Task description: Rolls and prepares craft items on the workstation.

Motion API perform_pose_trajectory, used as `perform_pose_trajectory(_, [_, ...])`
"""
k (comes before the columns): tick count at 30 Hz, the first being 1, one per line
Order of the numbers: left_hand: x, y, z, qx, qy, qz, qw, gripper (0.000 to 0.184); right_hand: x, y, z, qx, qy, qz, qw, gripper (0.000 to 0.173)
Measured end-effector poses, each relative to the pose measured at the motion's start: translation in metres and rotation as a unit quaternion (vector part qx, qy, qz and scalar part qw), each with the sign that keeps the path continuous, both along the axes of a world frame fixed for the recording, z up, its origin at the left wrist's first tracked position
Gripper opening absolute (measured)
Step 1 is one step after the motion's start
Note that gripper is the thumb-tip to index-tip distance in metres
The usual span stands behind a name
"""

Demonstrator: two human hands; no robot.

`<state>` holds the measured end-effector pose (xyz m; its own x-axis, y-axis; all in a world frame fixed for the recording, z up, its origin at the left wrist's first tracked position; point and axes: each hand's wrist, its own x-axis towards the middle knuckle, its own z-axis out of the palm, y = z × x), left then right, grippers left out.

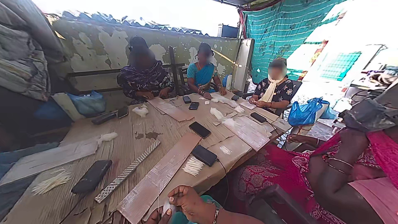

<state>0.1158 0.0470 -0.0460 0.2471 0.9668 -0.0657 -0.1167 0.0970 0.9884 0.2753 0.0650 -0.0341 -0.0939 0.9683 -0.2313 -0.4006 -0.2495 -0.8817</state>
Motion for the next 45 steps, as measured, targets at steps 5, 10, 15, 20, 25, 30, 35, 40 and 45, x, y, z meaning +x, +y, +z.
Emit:
perform_pose_trajectory(5, [-0.0010,-0.0019,-0.0070,-0.003,0.005,0.023,1.000,0.010,-0.0010,-0.0037,0.0024,0.006,0.000,0.023,1.000,0.013])
perform_pose_trajectory(10, [0.0030,-0.0018,-0.0057,-0.006,0.002,0.052,0.999,0.011,0.0006,-0.0031,0.0084,-0.005,-0.003,0.033,0.999,0.013])
perform_pose_trajectory(15, [0.0028,-0.0006,-0.0061,-0.020,-0.009,0.046,0.999,0.013,0.0027,-0.0007,0.0097,-0.007,-0.001,0.042,0.999,0.016])
perform_pose_trajectory(20, [0.0025,-0.0006,-0.0050,-0.020,-0.012,0.042,0.999,0.015,0.0046,-0.0002,0.0056,0.024,-0.014,0.051,0.998,0.025])
perform_pose_trajectory(25, [0.0008,-0.0001,-0.0075,-0.022,-0.005,0.040,0.999,0.013,0.0047,-0.0001,0.0032,0.032,-0.021,0.056,0.998,0.026])
perform_pose_trajectory(30, [0.0016,-0.0001,-0.0080,-0.020,-0.014,0.047,0.999,0.013,0.0037,-0.0005,0.0035,0.029,-0.032,0.048,0.998,0.026])
perform_pose_trajectory(35, [0.0015,0.0004,-0.0084,-0.028,-0.018,0.054,0.998,0.013,0.0031,-0.0012,0.0057,0.036,-0.048,0.037,0.998,0.024])
perform_pose_trajectory(40, [0.0019,0.0006,-0.0095,-0.029,-0.022,0.057,0.998,0.013,0.0040,-0.0006,0.0056,0.048,-0.066,0.037,0.996,0.026])
perform_pose_trajectory(45, [0.0007,0.0015,-0.0100,-0.026,-0.020,0.053,0.998,0.013,0.0041,-0.0001,0.0059,0.042,-0.066,0.031,0.996,0.027])
